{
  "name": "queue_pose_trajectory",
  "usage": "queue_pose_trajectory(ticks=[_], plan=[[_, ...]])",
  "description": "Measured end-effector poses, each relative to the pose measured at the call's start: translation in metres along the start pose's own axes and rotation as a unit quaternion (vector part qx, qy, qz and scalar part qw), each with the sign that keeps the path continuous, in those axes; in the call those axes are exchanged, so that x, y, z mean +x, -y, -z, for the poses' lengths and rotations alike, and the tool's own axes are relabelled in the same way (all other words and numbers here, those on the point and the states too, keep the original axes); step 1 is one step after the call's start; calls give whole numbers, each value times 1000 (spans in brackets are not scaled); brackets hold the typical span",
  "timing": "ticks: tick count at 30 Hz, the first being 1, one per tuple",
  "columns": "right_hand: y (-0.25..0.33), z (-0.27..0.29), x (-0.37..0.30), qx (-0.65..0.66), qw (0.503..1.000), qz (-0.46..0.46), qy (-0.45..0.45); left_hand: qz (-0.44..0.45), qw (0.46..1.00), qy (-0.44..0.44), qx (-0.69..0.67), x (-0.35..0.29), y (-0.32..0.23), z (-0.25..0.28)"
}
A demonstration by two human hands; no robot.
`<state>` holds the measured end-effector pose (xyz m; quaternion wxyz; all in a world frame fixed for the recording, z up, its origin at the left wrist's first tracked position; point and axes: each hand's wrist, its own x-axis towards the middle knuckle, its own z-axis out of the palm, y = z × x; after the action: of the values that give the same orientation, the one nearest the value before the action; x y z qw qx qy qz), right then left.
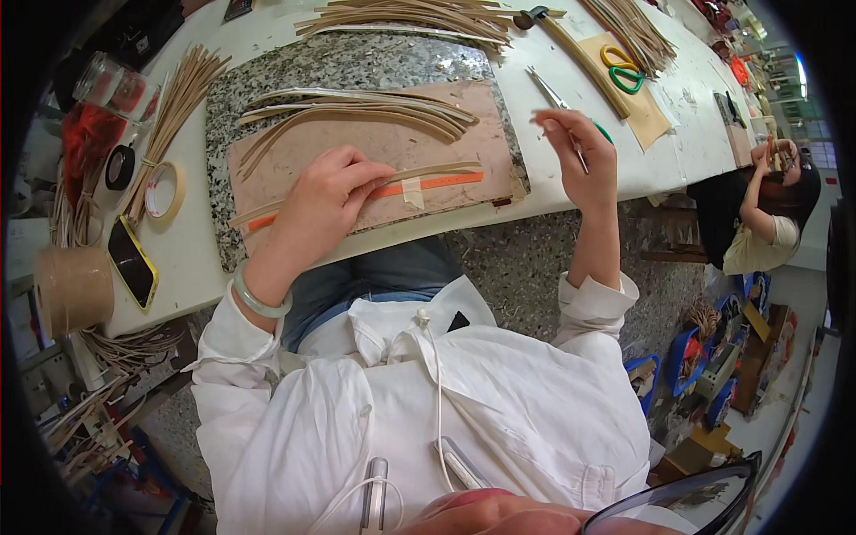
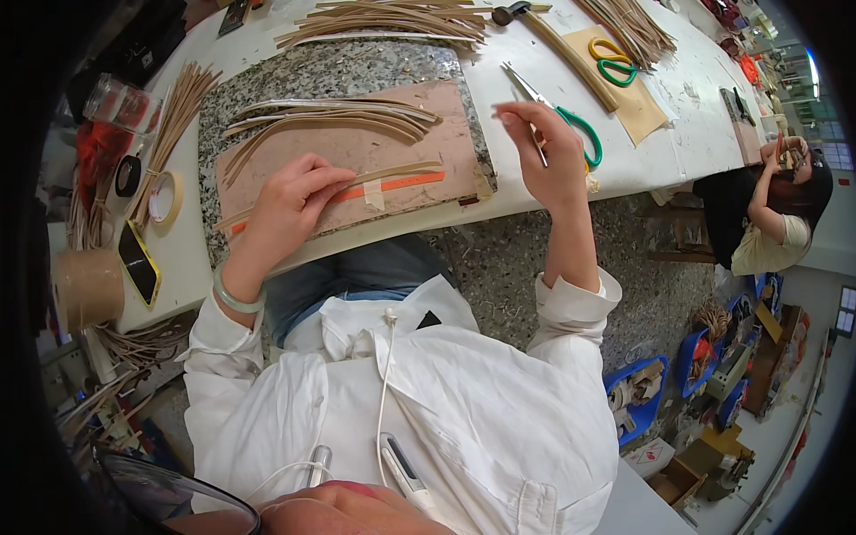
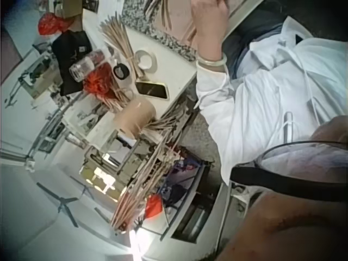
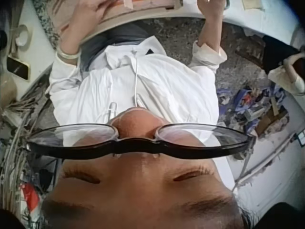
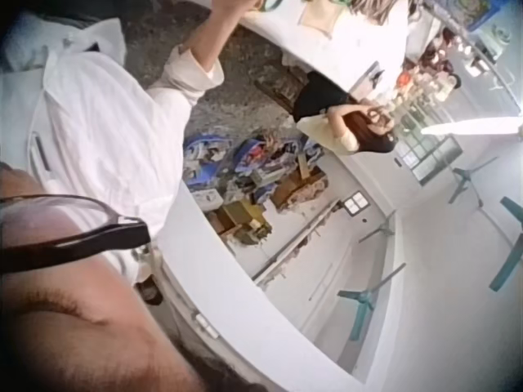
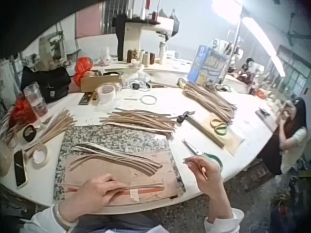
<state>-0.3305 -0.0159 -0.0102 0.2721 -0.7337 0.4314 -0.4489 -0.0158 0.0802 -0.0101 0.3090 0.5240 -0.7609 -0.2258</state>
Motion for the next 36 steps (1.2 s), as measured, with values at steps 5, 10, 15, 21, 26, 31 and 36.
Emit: queue_pose_trajectory(ticks=[5,10,15,21,26,31,36], plan=[[19,-15,0,145,989,-9,-7,-4,1000,11,10,0,0,1],[26,-34,-3,127,986,55,92,-38,999,0,34,-1,1,1],[38,-53,-12,214,969,10,121,-31,999,-2,29,-3,0,0],[27,-69,-17,16,987,37,157,-32,999,-3,29,-3,-1,0],[31,-71,-17,43,991,-34,125,-52,997,-4,53,-6,3,-2],[33,-72,-13,31,989,-49,136,-64,996,3,60,-5,4,-1],[31,-74,-13,13,991,-18,135,-75,994,-12,78,-5,2,-1]])
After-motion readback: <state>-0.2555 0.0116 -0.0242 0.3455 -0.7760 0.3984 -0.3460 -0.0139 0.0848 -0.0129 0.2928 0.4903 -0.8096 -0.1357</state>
